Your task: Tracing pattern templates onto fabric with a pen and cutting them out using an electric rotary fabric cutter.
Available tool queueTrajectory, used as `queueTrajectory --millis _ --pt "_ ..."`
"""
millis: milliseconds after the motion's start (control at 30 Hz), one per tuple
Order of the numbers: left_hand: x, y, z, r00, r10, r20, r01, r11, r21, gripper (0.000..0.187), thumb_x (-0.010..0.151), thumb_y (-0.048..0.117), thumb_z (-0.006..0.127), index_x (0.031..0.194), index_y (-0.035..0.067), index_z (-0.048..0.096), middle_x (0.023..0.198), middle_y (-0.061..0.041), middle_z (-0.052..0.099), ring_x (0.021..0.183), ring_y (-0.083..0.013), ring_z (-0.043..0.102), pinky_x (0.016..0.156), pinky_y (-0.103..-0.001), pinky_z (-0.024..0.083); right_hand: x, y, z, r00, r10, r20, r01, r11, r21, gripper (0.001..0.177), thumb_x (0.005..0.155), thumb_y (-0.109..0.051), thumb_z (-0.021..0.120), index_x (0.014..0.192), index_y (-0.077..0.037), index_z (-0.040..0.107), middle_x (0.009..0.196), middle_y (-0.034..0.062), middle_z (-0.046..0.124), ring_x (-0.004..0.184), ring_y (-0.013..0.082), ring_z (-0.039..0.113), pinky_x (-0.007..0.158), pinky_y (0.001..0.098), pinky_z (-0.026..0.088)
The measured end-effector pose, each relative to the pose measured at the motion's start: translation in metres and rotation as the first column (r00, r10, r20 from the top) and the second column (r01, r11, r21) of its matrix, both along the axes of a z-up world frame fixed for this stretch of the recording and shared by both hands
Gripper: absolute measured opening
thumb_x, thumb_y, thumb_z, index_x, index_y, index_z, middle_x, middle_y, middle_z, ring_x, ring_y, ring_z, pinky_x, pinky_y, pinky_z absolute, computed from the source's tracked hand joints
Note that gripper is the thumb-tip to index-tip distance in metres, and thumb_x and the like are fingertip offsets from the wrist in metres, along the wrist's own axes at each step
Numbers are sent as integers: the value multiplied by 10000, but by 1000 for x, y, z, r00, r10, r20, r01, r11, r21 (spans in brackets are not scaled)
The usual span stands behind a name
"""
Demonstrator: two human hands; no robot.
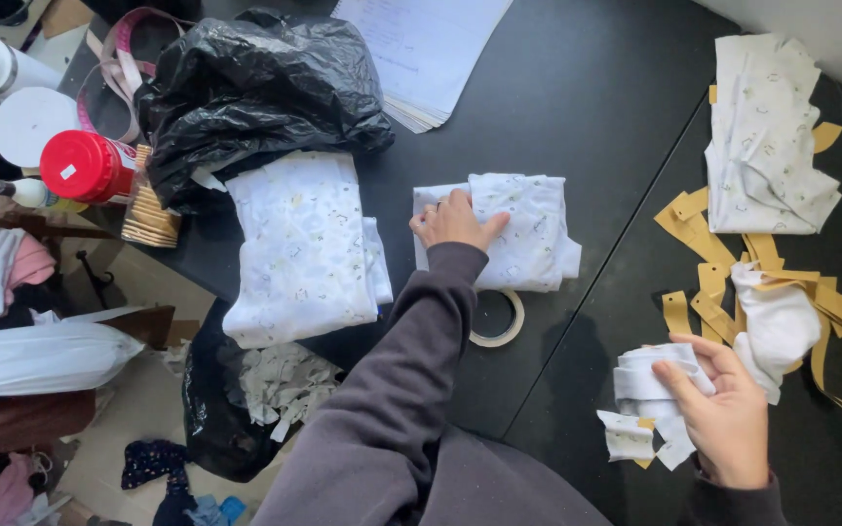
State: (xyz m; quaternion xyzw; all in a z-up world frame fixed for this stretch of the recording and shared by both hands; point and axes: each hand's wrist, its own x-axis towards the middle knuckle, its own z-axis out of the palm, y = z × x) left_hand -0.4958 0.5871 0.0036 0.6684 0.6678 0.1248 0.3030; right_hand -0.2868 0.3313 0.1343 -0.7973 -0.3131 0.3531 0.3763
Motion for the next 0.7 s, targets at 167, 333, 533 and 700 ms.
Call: queueTrajectory --millis 167,333,533,700 --pt "3 0 -11 992 -108 59 112 991 -73 491 749 500 801 1044 119 705 1105 -111 665 1119 -321 552 988 -534 308 7 2 14 995 -14 -101 6 997 -73 523 859 30 680 1366 43 554 1173 201 725 1018 201 731 838 317 613" --pt "-31 -80 19 705 -437 559 300 898 323 331 831 251 854 1022 61 660 890 -121 673 799 -311 680 734 -386 544 -6 39 43 995 22 101 -36 989 143 462 952 69 671 1397 75 548 1235 215 700 1109 214 703 932 309 588" --pt "-81 -155 17 528 -637 561 538 762 359 328 797 -4 706 1086 149 702 1045 13 765 983 -223 741 1062 -405 550 -41 100 50 986 165 -10 -155 941 301 418 967 58 691 1364 66 561 1233 172 706 1100 169 699 930 274 577" --pt "-82 -157 27 563 -642 520 555 760 337 332 832 -4 696 1116 169 707 1047 28 767 993 -198 740 1077 -416 531 -63 123 -3 942 159 -294 -51 937 345 476 957 53 707 1397 54 528 1254 155 687 1111 163 679 960 287 555"
